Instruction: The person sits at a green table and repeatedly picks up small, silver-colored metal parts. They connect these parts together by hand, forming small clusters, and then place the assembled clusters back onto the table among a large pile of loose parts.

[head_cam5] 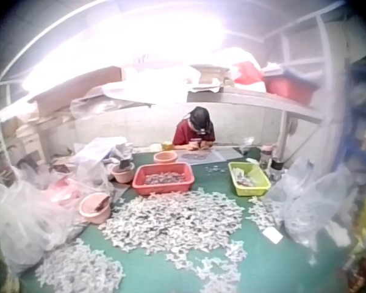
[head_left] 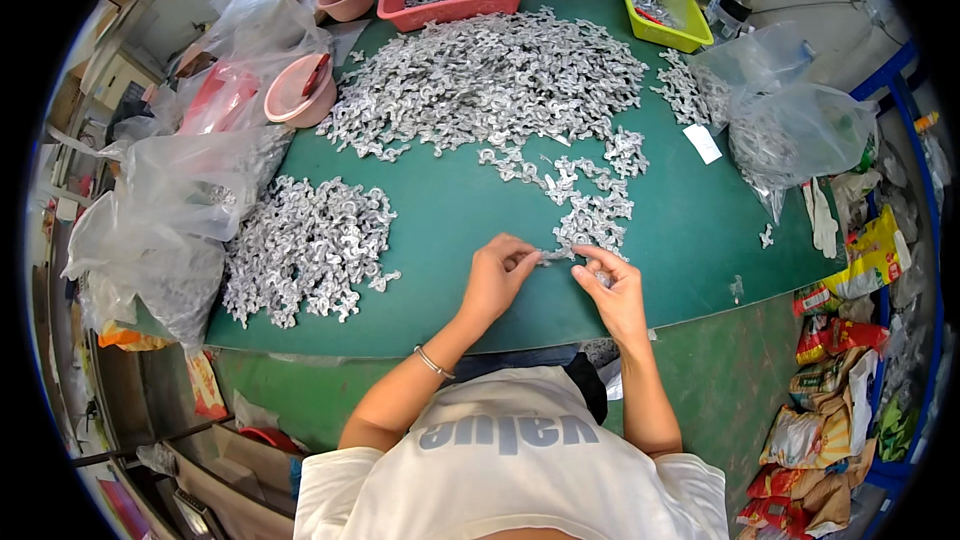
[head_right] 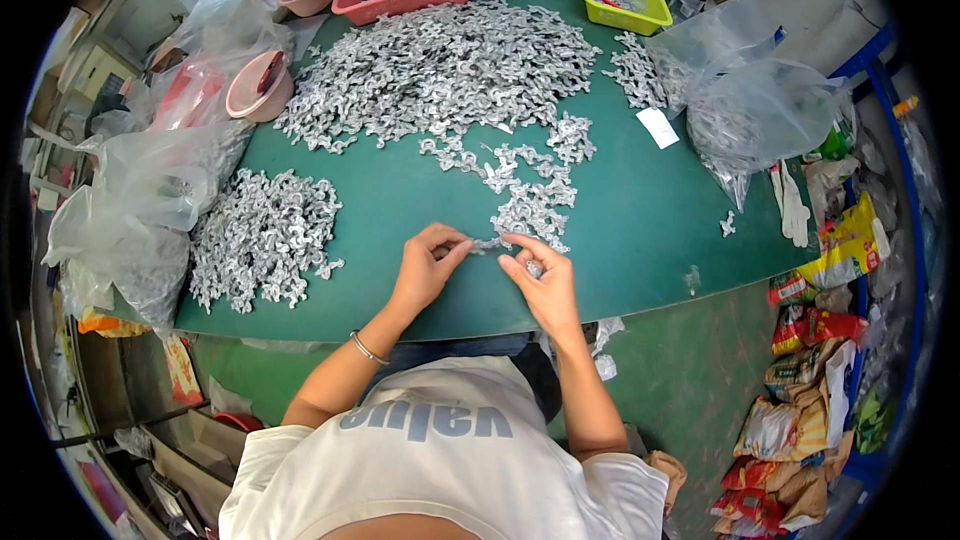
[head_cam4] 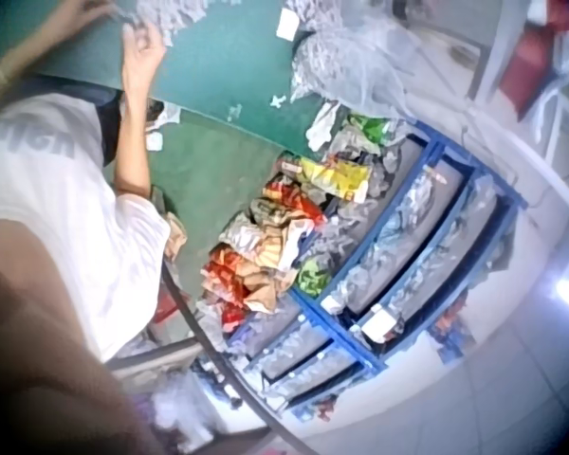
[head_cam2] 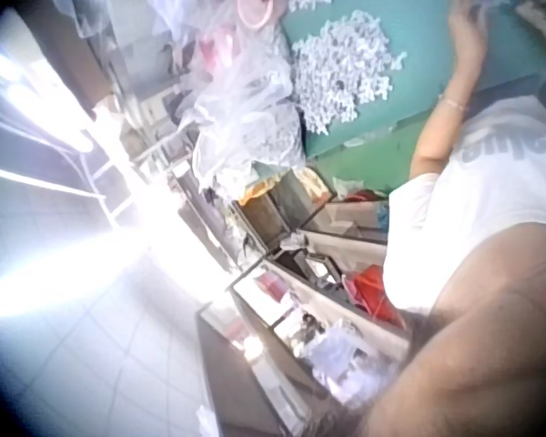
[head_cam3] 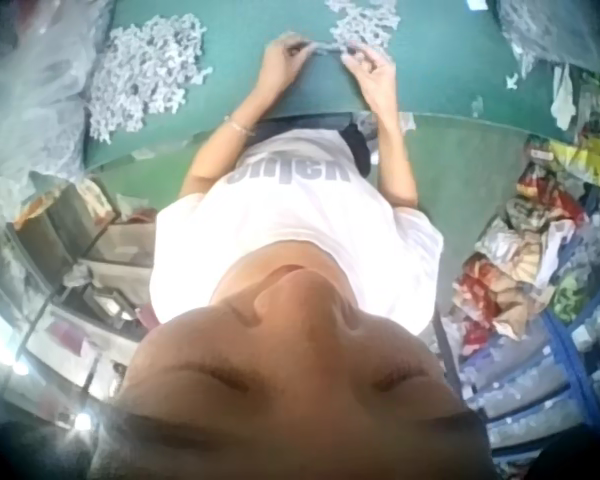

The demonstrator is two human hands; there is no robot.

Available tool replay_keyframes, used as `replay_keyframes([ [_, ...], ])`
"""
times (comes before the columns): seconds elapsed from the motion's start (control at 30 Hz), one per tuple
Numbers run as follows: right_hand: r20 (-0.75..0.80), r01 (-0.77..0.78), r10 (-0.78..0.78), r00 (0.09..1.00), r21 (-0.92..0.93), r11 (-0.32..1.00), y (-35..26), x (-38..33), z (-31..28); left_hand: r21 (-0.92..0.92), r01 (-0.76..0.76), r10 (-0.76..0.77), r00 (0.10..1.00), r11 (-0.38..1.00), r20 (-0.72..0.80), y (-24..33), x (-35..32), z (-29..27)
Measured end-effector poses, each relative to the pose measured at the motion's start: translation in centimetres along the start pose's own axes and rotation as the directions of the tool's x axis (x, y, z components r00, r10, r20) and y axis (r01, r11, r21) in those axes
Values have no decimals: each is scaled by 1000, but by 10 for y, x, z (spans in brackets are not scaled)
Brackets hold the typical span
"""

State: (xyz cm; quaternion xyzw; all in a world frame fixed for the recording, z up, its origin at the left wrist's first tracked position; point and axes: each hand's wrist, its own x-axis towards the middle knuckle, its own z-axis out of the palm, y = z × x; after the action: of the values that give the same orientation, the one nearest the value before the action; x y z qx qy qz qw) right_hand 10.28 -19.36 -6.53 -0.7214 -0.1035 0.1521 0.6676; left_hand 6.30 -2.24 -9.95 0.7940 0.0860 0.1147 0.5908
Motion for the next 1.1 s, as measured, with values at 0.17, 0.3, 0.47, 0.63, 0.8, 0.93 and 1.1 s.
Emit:
replay_keyframes([
  [0.17,-54,190,-191,980,-19,982,-4,0,14,-446,305,-221,947,841,231,30,-6,-7],
  [0.3,-45,126,-122,992,124,984,-34,-13,12,-413,313,-209,937,855,279,62,-12,-17],
  [0.47,-41,79,-73,996,163,983,-51,-21,7,-496,300,-161,939,815,303,82,-18,-23],
  [0.63,-94,81,-64,994,185,979,-61,-30,6,-610,265,-102,952,747,289,94,-25,-27],
  [0.8,-116,217,-205,972,103,971,-65,-34,8,-637,221,-45,959,739,281,97,-27,-29],
  [0.93,-130,272,-262,956,69,960,-64,-37,8,-641,206,-7,954,739,299,98,-28,-32],
  [1.1,-147,379,-367,918,62,923,-62,-36,11,-647,178,19,958,741,285,98,-29,-32],
])
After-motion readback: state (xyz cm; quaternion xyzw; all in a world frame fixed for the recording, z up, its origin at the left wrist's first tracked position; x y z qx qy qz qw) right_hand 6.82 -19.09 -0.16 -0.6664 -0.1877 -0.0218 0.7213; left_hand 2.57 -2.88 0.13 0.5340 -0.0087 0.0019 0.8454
